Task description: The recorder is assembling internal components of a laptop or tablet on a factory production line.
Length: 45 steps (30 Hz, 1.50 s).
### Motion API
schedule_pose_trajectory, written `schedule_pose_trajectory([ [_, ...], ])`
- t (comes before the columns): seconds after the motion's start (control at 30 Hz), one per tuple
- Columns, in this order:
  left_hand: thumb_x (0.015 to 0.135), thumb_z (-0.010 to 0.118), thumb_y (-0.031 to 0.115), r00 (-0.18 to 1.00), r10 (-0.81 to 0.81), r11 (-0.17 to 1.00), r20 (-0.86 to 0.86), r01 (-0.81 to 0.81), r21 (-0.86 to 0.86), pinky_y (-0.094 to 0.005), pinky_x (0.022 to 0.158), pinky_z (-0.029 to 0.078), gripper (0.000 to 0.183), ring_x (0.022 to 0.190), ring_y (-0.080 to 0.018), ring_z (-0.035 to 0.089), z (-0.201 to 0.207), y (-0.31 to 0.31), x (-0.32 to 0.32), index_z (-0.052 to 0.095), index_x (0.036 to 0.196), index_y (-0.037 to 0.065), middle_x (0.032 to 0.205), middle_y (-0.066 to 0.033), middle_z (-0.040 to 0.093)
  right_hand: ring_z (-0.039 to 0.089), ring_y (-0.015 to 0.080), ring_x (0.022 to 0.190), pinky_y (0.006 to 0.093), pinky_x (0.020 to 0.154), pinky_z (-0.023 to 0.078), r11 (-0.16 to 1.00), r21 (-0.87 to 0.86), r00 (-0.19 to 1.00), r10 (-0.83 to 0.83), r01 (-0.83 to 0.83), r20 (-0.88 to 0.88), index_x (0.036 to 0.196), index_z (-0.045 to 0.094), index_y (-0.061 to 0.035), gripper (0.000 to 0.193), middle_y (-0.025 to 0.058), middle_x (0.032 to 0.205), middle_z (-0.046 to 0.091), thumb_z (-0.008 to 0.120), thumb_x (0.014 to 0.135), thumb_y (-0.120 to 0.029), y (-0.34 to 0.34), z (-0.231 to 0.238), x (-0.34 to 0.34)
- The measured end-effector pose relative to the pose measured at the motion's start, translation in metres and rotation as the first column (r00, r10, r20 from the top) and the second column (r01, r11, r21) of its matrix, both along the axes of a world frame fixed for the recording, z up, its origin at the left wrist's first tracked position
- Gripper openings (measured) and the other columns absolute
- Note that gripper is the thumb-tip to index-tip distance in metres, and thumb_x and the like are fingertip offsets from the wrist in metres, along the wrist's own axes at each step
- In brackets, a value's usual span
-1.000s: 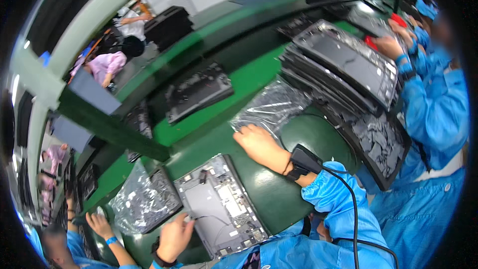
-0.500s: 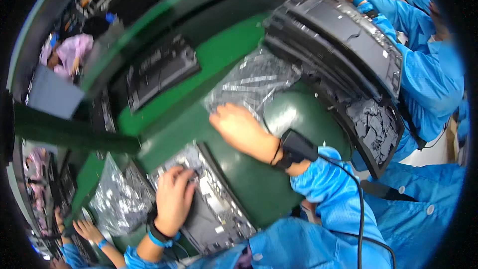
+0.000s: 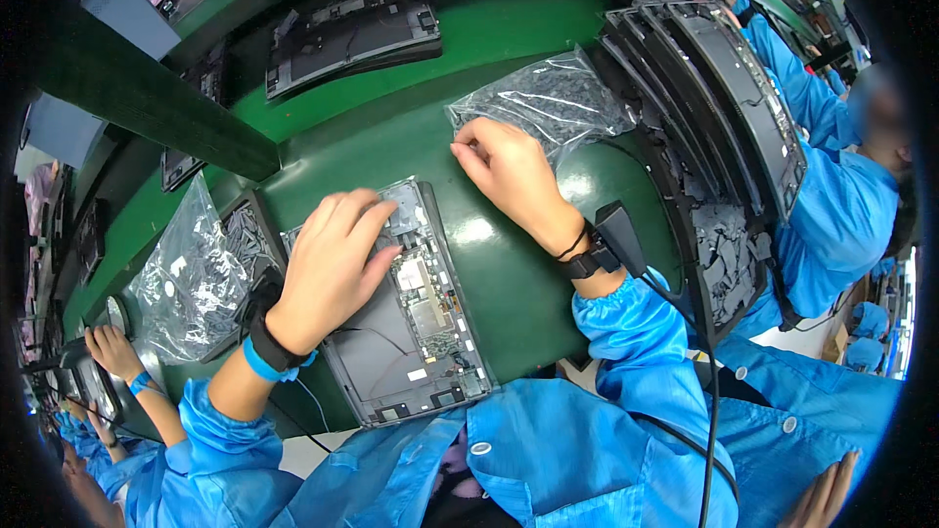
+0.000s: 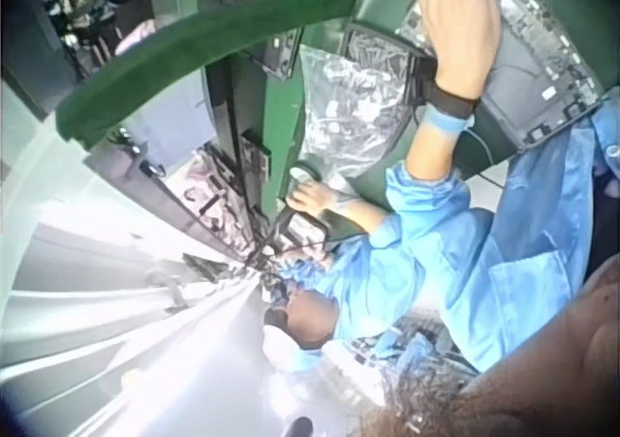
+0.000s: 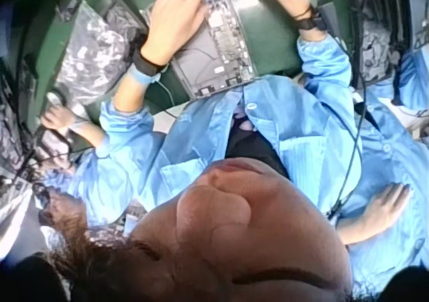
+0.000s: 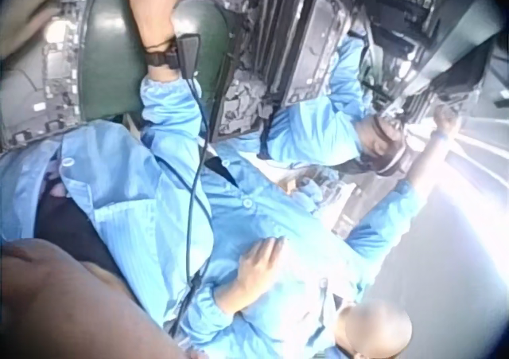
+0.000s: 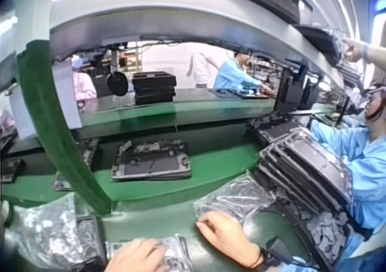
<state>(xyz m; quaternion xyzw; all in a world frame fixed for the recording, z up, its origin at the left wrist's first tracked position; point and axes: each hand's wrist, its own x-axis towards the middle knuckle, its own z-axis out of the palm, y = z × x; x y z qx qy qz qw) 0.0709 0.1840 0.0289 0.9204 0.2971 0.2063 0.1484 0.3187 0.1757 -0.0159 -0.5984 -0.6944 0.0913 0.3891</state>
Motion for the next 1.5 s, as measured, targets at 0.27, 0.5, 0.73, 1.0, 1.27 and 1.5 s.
schedule_pose_trajectory([
  [0.27, 0.077, 0.075, 0.021, 0.985, -0.047, 0.991, -0.165, 0.066, 0.115, -0.0412, 0.094, 0.046, 0.060, 0.112, -0.0322, 0.057, -0.025, 0.014, 0.017, 0.053, 0.127, -0.005, 0.121, -0.0180, 0.060, 0.066, 0.0105, 0.077, 0.0236, 0.068, 0.053, 0.975, -0.198, 0.839, -0.024, -0.101, -0.544, 0.110, 0.070, -0.0012, 0.019, 0.0093, 0.090, 0.072, 0.064, 0.092, -0.008, -0.017, -0.001, -0.009],
  [0.5, 0.084, 0.065, 0.019, 0.925, -0.014, 0.919, -0.381, 0.162, 0.359, -0.0407, 0.096, 0.049, 0.048, 0.114, -0.0341, 0.061, -0.033, 0.013, 0.016, 0.056, 0.124, -0.007, 0.127, -0.0243, 0.059, 0.063, 0.0088, 0.078, 0.0226, 0.071, 0.052, 0.900, -0.267, 0.544, -0.041, -0.344, -0.838, 0.113, 0.067, 0.0019, 0.022, 0.0083, 0.095, 0.072, 0.062, 0.095, -0.010, -0.018, 0.001, -0.014],
  [0.73, 0.083, 0.053, 0.010, 0.919, 0.130, 0.854, -0.372, 0.087, 0.513, -0.0413, 0.098, 0.049, 0.048, 0.114, -0.0369, 0.061, -0.036, -0.011, 0.020, 0.053, 0.126, -0.012, 0.130, -0.0278, 0.057, 0.062, 0.0099, 0.079, 0.0236, 0.070, 0.051, 0.908, -0.270, 0.570, -0.044, -0.319, -0.821, 0.106, 0.066, 0.0013, 0.017, 0.0084, 0.095, 0.071, 0.065, 0.093, -0.010, -0.023, -0.004, -0.022],
  [1.0, 0.078, 0.060, 0.007, 0.975, 0.133, 0.920, -0.180, -0.054, 0.389, -0.0426, 0.099, 0.048, 0.056, 0.114, -0.0352, 0.059, -0.024, -0.033, 0.004, 0.051, 0.132, -0.009, 0.129, -0.0246, 0.057, 0.059, 0.0052, 0.071, 0.0219, 0.064, 0.048, 0.886, -0.395, 0.782, -0.062, -0.243, -0.620, 0.107, 0.071, -0.0007, 0.020, 0.0019, 0.087, 0.070, 0.065, 0.089, -0.007, -0.043, 0.001, -0.037],
  [1.27, 0.079, 0.068, 0.009, 0.999, 0.034, 0.968, -0.006, -0.032, 0.247, -0.0424, 0.087, 0.049, 0.049, 0.098, -0.0285, 0.061, -0.006, -0.034, 0.001, 0.060, 0.126, -0.001, 0.102, -0.0124, 0.065, 0.061, 0.0084, 0.072, 0.0244, 0.061, 0.047, 0.932, -0.291, 0.710, -0.054, -0.216, -0.702, 0.106, 0.071, -0.0011, 0.019, 0.0068, 0.087, 0.069, 0.067, 0.088, -0.007, -0.060, 0.003, -0.054],
  [1.5, 0.082, 0.069, -0.006, 0.876, 0.313, 0.882, 0.368, -0.124, -0.454, -0.0293, 0.079, 0.050, 0.047, 0.076, -0.0162, 0.064, -0.013, -0.038, 0.003, 0.054, 0.127, 0.000, 0.081, -0.0079, 0.066, 0.063, 0.0173, 0.071, 0.0280, 0.063, 0.049, 0.974, -0.174, 0.867, 0.037, -0.142, -0.496, 0.106, 0.071, 0.0010, 0.021, 0.0104, 0.087, 0.067, 0.066, 0.087, -0.003, -0.067, 0.019, -0.061],
])
